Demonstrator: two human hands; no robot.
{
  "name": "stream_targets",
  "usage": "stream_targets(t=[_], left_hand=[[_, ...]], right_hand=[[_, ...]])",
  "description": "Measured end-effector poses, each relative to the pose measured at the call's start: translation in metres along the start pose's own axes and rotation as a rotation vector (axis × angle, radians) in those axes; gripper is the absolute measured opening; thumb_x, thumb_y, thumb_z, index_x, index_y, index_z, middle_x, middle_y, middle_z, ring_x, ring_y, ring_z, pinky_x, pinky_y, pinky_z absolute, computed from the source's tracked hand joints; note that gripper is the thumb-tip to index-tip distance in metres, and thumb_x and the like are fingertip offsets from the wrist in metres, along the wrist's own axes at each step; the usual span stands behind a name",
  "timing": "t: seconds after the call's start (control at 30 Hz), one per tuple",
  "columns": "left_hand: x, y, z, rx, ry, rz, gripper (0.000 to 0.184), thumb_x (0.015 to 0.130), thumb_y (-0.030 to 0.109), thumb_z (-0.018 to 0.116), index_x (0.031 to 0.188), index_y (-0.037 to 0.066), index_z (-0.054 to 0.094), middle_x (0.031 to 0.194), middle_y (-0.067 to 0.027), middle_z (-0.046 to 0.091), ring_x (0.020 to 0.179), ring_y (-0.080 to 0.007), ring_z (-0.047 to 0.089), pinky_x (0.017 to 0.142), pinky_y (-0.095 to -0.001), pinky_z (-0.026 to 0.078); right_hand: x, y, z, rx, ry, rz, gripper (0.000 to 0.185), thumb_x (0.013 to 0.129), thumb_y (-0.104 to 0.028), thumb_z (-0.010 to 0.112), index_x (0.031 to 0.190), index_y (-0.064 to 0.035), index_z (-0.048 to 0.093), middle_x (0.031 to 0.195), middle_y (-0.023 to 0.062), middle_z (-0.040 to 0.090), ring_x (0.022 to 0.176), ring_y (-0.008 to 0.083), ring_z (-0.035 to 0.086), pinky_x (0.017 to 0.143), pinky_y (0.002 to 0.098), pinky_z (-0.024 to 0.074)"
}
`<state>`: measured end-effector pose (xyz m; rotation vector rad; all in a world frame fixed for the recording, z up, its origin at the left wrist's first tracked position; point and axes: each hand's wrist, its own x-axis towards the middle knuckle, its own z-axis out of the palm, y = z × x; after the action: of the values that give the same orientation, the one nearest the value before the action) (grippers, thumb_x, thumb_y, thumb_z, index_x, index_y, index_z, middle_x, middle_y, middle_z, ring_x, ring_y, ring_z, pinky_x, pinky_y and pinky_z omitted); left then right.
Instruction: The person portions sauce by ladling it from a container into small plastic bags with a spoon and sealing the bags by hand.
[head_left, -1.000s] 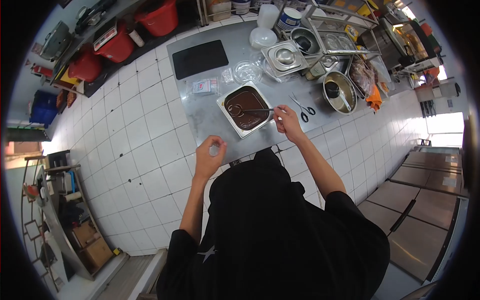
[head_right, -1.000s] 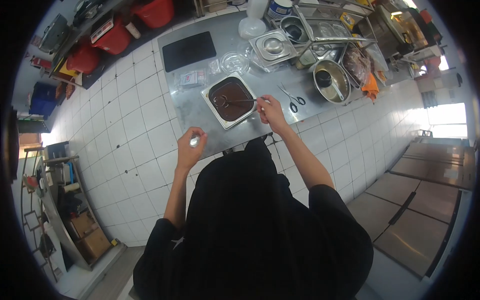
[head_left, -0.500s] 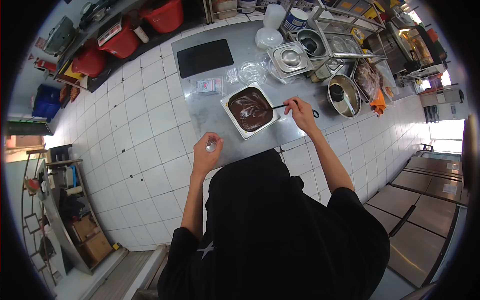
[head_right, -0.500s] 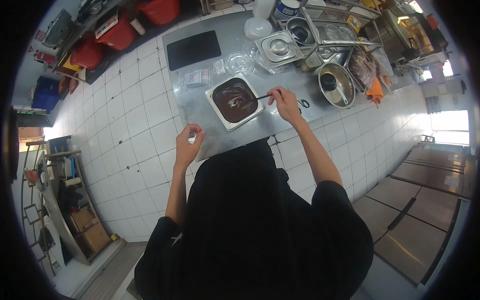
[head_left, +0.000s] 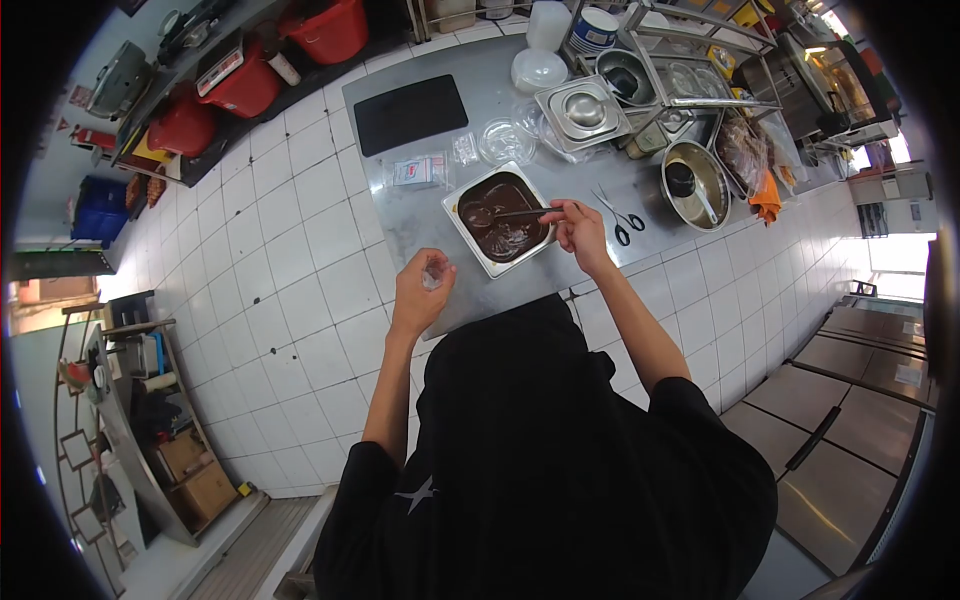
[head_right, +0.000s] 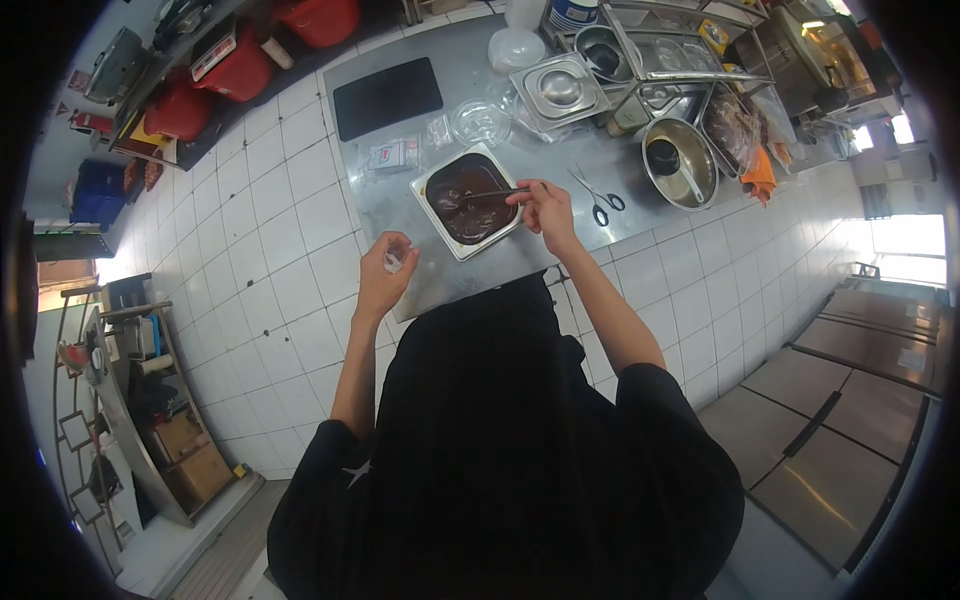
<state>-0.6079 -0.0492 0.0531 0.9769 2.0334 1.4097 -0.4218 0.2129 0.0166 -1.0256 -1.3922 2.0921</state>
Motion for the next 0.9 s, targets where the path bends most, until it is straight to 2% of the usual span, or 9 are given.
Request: stream_targets(t=[0.17, 0.27, 0.47, 0.57, 0.77, 0.9], left_hand=[[0.007, -0.007, 0.000, -0.007, 0.061, 0.021, 0.023, 0.084, 0.012, 0.078, 0.099, 0.003, 0.063, 0.085, -0.0075, 0.065, 0.078, -0.0171, 0.061, 0.075, -0.0314, 0.051], [0.017, -0.016, 0.002, 0.067, 0.059, 0.107, 0.021, 0.084, 0.010, 0.077, 0.099, 0.002, 0.063, 0.087, -0.0087, 0.066, 0.079, -0.0185, 0.062, 0.076, -0.0321, 0.052], [0.042, -0.007, 0.013, 0.066, 0.016, 0.236, 0.017, 0.086, 0.008, 0.074, 0.097, 0.001, 0.064, 0.089, -0.0102, 0.066, 0.080, -0.0210, 0.064, 0.076, -0.0326, 0.052], [0.052, 0.009, 0.022, 0.022, 0.006, 0.189, 0.018, 0.085, 0.008, 0.074, 0.098, 0.001, 0.064, 0.090, -0.0102, 0.065, 0.082, -0.0211, 0.064, 0.078, -0.0329, 0.051], [0.069, 0.028, 0.029, 0.048, -0.051, 0.250, 0.023, 0.084, 0.009, 0.075, 0.103, 0.003, 0.064, 0.096, -0.0077, 0.064, 0.086, -0.0188, 0.060, 0.081, -0.0315, 0.049], [0.074, 0.041, 0.026, 0.086, -0.023, 0.251, 0.021, 0.081, 0.008, 0.073, 0.099, 0.003, 0.064, 0.095, -0.0107, 0.062, 0.088, -0.0240, 0.062, 0.082, -0.0348, 0.050]], right_hand=[[-0.010, 0.011, -0.022, 0.166, 0.078, 0.004, 0.033, 0.107, -0.023, 0.044, 0.121, 0.0052, 0.057, 0.092, 0.0188, 0.072, 0.047, 0.0118, 0.047, 0.042, 0.0259, 0.0315], [-0.019, 0.010, -0.029, 0.230, 0.119, -0.029, 0.032, 0.106, -0.024, 0.045, 0.118, 0.0038, 0.057, 0.089, 0.0181, 0.071, 0.047, 0.0126, 0.047, 0.043, 0.0264, 0.0319], [-0.046, -0.037, -0.028, 0.349, 0.142, -0.148, 0.030, 0.104, -0.027, 0.046, 0.111, 0.0000, 0.057, 0.084, 0.0168, 0.070, 0.047, 0.0145, 0.047, 0.045, 0.0276, 0.0342], [-0.063, -0.062, -0.023, 0.387, 0.111, -0.228, 0.028, 0.105, -0.028, 0.046, 0.109, -0.0023, 0.056, 0.083, 0.0168, 0.069, 0.046, 0.0147, 0.046, 0.045, 0.0276, 0.0348], [-0.088, -0.110, -0.008, 0.447, 0.072, -0.348, 0.026, 0.106, -0.026, 0.043, 0.109, -0.0047, 0.057, 0.080, 0.0166, 0.069, 0.044, 0.0145, 0.046, 0.044, 0.0266, 0.0347], [-0.096, -0.128, -0.004, 0.479, 0.060, -0.382, 0.026, 0.107, -0.026, 0.042, 0.109, -0.0056, 0.058, 0.080, 0.0156, 0.070, 0.044, 0.0140, 0.046, 0.044, 0.0260, 0.0340]])
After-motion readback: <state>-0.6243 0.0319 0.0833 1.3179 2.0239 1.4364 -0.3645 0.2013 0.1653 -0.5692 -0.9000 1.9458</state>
